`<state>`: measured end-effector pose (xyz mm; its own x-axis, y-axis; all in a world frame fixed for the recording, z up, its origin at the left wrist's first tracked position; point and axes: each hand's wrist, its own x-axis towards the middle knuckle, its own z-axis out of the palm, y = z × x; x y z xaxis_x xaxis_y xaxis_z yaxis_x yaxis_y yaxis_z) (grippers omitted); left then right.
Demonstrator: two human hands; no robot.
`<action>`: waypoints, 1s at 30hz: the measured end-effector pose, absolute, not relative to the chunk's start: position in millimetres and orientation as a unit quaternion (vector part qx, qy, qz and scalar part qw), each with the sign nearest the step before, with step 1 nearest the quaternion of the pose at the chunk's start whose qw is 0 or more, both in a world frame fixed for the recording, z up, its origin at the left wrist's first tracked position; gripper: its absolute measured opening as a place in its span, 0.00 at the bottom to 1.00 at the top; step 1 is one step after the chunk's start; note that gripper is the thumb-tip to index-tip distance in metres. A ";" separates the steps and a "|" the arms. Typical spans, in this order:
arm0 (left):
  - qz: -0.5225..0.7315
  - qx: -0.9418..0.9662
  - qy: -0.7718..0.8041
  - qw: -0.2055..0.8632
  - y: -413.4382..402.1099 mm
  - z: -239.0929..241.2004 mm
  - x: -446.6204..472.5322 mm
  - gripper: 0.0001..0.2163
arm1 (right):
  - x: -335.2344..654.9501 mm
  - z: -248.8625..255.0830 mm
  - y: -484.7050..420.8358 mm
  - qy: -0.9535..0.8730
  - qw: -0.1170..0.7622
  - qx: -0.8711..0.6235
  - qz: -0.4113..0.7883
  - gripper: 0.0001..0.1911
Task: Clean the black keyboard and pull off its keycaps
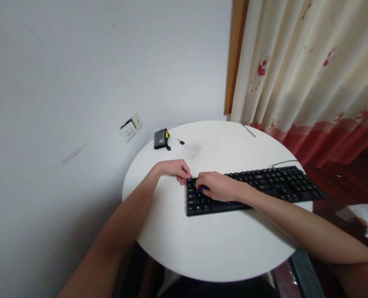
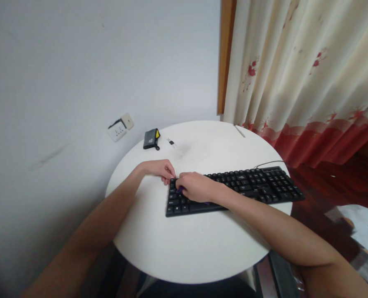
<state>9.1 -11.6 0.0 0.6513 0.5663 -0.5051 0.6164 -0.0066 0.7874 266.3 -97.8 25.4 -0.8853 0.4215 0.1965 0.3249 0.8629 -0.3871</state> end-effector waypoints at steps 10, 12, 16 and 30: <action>-0.024 0.723 0.401 0.562 -12.9 1.3 8.7 0.15 | 264.1 35.2 -106.0 -0.922 0.164 -0.073 0.343 0.14; -0.027 0.722 0.408 0.557 -13.7 1.7 9.6 0.13 | 268.7 35.8 -95.8 -0.908 0.235 -0.148 0.315 0.15; -0.024 0.716 0.407 0.567 -13.2 1.6 9.6 0.12 | 280.7 33.4 -72.9 -0.882 0.296 -0.313 0.192 0.14; -0.019 0.719 0.389 0.576 -9.5 -2.8 6.1 0.14 | 261.5 24.0 -105.7 -0.948 0.137 -0.135 0.253 0.13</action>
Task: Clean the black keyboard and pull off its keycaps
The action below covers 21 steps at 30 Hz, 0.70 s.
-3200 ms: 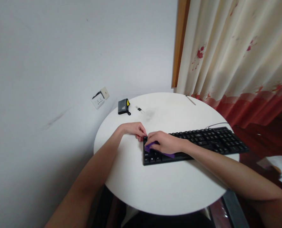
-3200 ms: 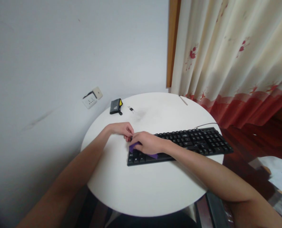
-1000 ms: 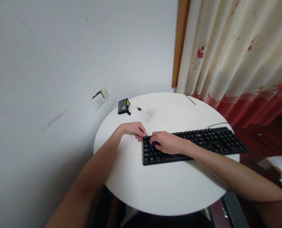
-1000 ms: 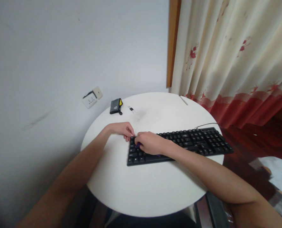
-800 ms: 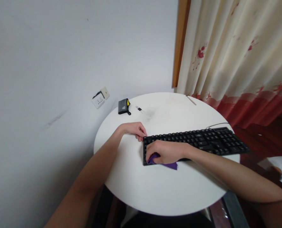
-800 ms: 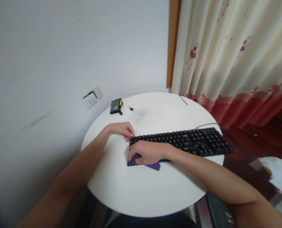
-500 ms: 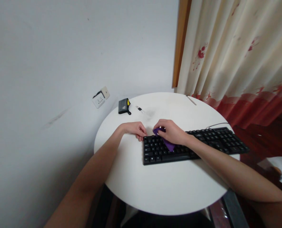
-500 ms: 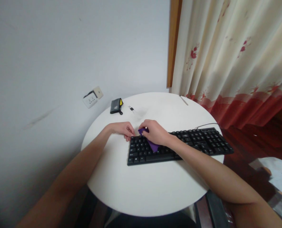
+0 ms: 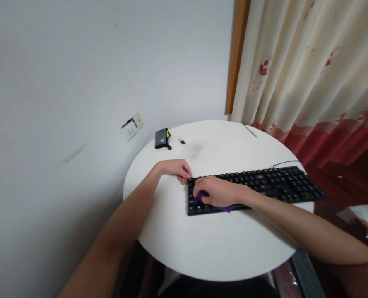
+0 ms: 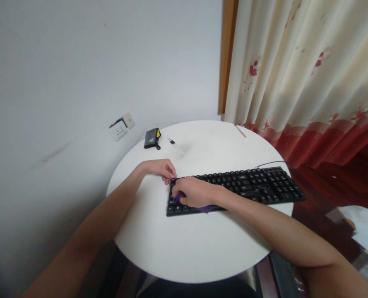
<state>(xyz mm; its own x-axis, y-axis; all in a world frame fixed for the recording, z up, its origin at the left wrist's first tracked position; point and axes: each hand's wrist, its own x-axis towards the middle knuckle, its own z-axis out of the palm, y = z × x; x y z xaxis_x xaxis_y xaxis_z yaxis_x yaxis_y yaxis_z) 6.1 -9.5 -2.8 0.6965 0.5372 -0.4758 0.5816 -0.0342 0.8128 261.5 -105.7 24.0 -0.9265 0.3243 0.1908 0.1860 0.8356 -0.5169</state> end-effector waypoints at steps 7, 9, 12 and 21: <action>-0.020 0.719 0.392 0.574 -11.9 0.5 8.0 0.15 | 261.4 34.6 -114.7 -0.923 0.111 -0.059 0.363 0.14; -0.021 0.718 0.401 0.569 -13.5 2.2 9.9 0.15 | 266.3 36.8 -105.6 -0.915 0.158 -0.116 0.354 0.15; -0.024 0.715 0.416 0.562 -14.9 4.0 11.8 0.15 | 276.4 36.6 -85.5 -0.898 0.245 -0.224 0.288 0.14; -0.022 0.709 0.412 0.571 -12.6 1.1 9.2 0.14 | 286.6 18.2 -63.9 -0.903 0.180 -0.361 0.148 0.11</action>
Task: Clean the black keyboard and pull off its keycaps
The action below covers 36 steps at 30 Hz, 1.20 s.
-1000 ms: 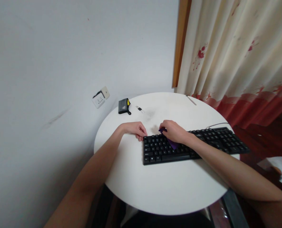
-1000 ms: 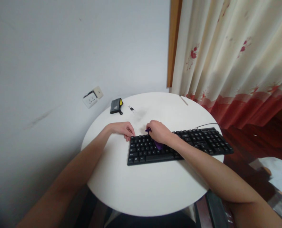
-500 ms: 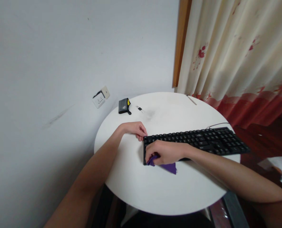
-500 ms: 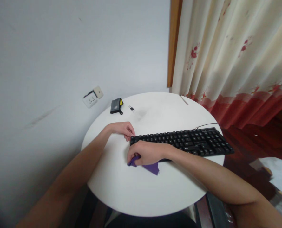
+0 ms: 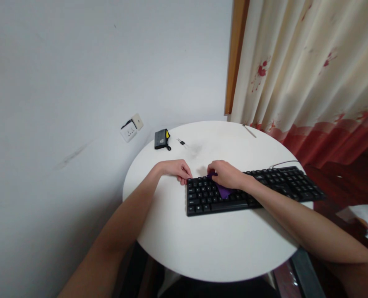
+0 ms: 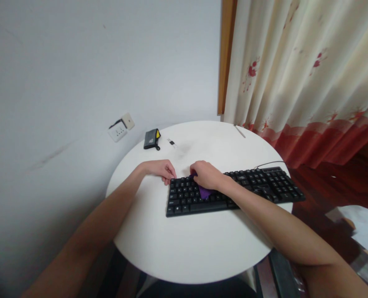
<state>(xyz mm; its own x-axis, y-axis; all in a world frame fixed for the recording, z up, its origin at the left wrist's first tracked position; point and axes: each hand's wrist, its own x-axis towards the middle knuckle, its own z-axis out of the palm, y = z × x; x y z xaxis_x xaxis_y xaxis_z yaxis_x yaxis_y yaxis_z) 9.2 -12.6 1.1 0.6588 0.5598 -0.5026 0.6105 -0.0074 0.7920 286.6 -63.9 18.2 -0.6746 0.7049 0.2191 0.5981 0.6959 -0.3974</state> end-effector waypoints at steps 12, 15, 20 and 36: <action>-0.026 0.722 0.400 0.564 -12.5 2.1 7.9 0.17 | 264.8 33.6 -108.8 -0.931 0.098 -0.084 0.342 0.13; -0.020 0.714 0.411 0.566 -14.0 3.4 9.9 0.17 | 269.3 32.7 -96.6 -0.912 0.177 -0.172 0.327 0.15; -0.025 0.703 0.421 0.573 -14.8 4.4 11.8 0.17 | 283.8 26.0 -64.2 -0.852 0.309 -0.374 0.196 0.14; -0.019 0.707 0.407 0.578 -10.3 -0.8 8.8 0.14 | 261.1 8.5 -85.2 -0.917 0.217 -0.297 0.158 0.12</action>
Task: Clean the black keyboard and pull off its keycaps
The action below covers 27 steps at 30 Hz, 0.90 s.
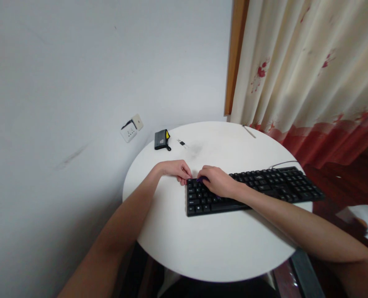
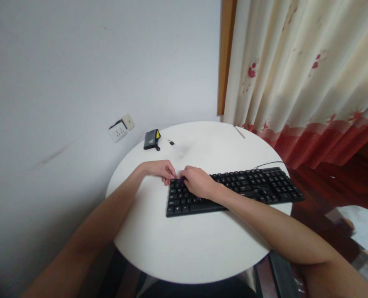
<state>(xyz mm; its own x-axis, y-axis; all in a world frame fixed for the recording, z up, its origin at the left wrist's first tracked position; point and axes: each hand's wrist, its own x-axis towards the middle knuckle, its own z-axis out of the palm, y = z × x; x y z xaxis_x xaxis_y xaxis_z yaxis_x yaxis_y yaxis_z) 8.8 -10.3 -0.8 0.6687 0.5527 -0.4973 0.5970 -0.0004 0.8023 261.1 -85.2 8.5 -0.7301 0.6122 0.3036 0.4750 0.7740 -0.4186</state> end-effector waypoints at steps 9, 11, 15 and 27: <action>-0.018 0.706 0.418 0.571 -16.7 6.4 13.0 0.16 | 257.3 24.8 -106.9 -0.933 0.195 -0.097 0.288 0.13; -0.021 0.710 0.421 0.563 -17.6 6.9 13.9 0.14 | 262.4 27.0 -98.9 -0.918 0.242 -0.143 0.281 0.15; -0.029 0.711 0.417 0.566 -16.2 5.8 13.0 0.15 | 274.2 25.0 -77.1 -0.887 0.308 -0.260 0.224 0.18; -0.014 0.701 0.411 0.583 -11.7 -0.2 9.3 0.17 | 267.4 26.0 -96.3 -0.937 0.171 -0.203 0.228 0.16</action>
<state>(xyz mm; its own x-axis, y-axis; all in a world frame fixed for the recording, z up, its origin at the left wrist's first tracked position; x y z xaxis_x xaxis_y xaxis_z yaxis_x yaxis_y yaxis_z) 9.3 -11.7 -0.2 0.6625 0.5594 -0.4982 0.5923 0.0159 0.8056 267.4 -96.3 26.0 -0.8589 0.4583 0.2287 0.3022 0.8139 -0.4963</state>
